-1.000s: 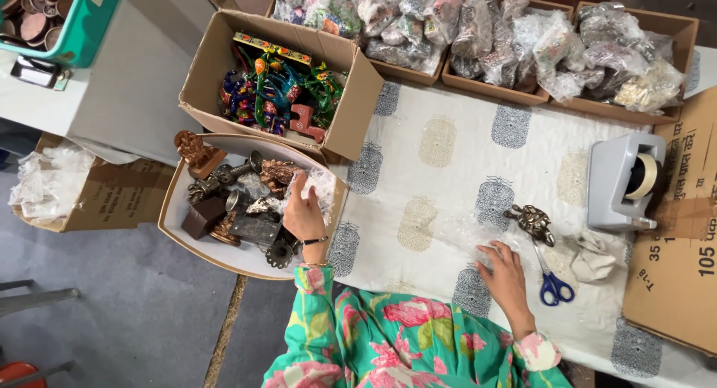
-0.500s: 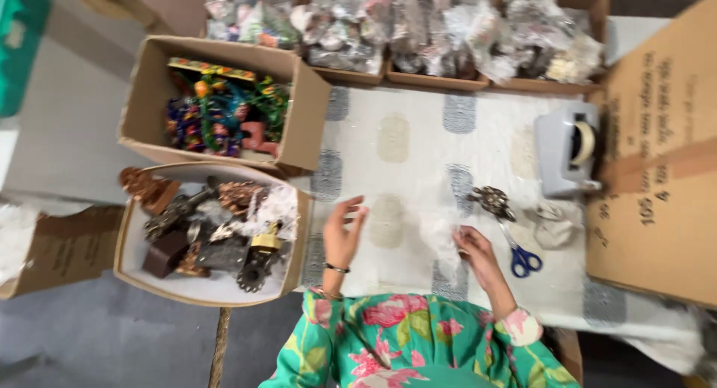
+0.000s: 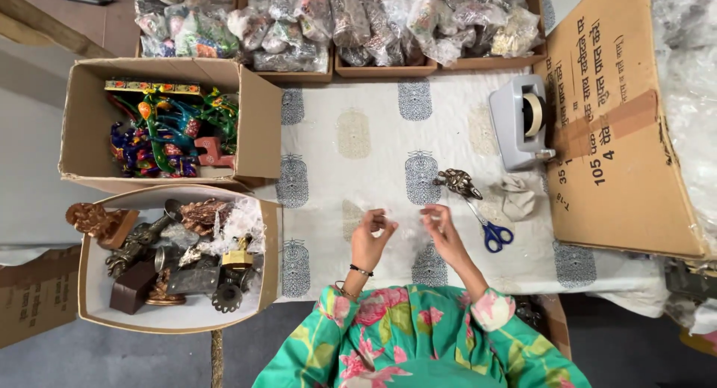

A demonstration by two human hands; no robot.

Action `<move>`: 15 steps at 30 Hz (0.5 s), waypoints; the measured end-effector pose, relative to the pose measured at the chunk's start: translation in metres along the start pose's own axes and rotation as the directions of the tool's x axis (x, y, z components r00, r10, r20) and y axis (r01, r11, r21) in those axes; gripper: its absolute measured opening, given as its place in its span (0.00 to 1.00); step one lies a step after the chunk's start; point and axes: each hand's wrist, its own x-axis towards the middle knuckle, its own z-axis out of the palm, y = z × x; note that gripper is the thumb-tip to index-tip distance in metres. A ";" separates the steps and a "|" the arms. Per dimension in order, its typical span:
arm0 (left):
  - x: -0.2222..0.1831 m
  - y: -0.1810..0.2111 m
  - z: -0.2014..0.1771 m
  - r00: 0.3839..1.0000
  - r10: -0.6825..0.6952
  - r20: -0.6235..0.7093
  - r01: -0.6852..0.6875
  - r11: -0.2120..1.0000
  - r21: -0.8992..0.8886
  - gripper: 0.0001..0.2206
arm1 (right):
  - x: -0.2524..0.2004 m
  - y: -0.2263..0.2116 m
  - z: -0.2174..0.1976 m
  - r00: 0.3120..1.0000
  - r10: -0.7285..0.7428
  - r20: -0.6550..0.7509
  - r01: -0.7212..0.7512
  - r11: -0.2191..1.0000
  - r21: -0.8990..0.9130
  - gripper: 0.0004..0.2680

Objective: The person sits at a workbench and wraps metal decorative figurines in bubble wrap, tearing and cutting the plastic with scissors, then places the wrapped items into a cardboard box. They repeat the wrapping for several figurines one at a time.

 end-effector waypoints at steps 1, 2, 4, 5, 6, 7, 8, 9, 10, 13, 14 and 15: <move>-0.003 0.004 0.001 1.000 -0.001 0.002 0.001 1.000 0.000 0.15 | 0.001 -0.006 0.007 1.000 0.002 -0.001 -0.002 1.000 0.000 0.17; -0.007 0.008 0.002 0.996 0.061 0.066 -0.063 0.997 0.033 0.17 | 0.001 -0.011 0.014 0.993 -0.088 0.076 0.085 0.996 0.037 0.18; -0.012 0.015 0.005 0.984 0.119 0.131 -0.127 0.990 0.058 0.19 | 0.004 -0.018 0.020 0.972 -0.176 0.153 0.166 0.983 0.078 0.21; -0.013 0.017 0.005 0.961 0.237 0.143 -0.251 0.964 0.084 0.22 | 0.006 -0.020 0.020 0.989 -0.073 0.131 0.058 0.992 0.116 0.19; -0.015 0.019 0.005 0.923 0.351 0.159 -0.370 0.923 0.109 0.25 | 0.007 -0.022 0.020 0.993 0.033 0.115 -0.051 0.987 0.155 0.19; -0.012 -0.002 0.006 0.924 0.347 0.160 -0.366 0.925 0.107 0.25 | 0.009 -0.024 0.013 0.993 0.038 0.115 -0.055 0.987 0.154 0.19; -0.010 -0.022 0.007 0.938 0.292 0.187 -0.317 0.940 0.123 0.23 | 0.011 -0.025 0.005 0.995 0.093 0.026 -0.096 0.984 0.152 0.18; -0.006 -0.042 0.009 0.948 0.238 0.212 -0.270 0.953 0.140 0.20 | 0.013 -0.027 -0.003 0.987 0.145 -0.065 -0.134 0.979 0.152 0.17; -0.005 -0.049 0.005 0.948 0.236 0.213 -0.268 0.954 0.137 0.20 | 0.013 0.010 -0.015 0.987 0.148 -0.066 -0.137 0.979 0.149 0.17; 0.000 -0.055 -0.010 0.959 0.143 0.245 -0.259 0.794 0.550 0.17 | 0.009 0.082 -0.041 0.975 0.145 -0.167 -0.138 0.989 0.052 0.15; 0.000 -0.050 -0.016 0.943 0.248 0.223 -0.331 0.765 0.552 0.21 | 0.004 0.083 -0.045 0.976 0.110 -0.185 -0.130 0.987 -0.096 0.14; 0.001 -0.044 -0.021 0.915 0.350 0.202 -0.401 0.729 0.555 0.24 | -0.002 0.084 -0.050 0.977 0.074 -0.200 -0.123 0.963 -0.242 0.14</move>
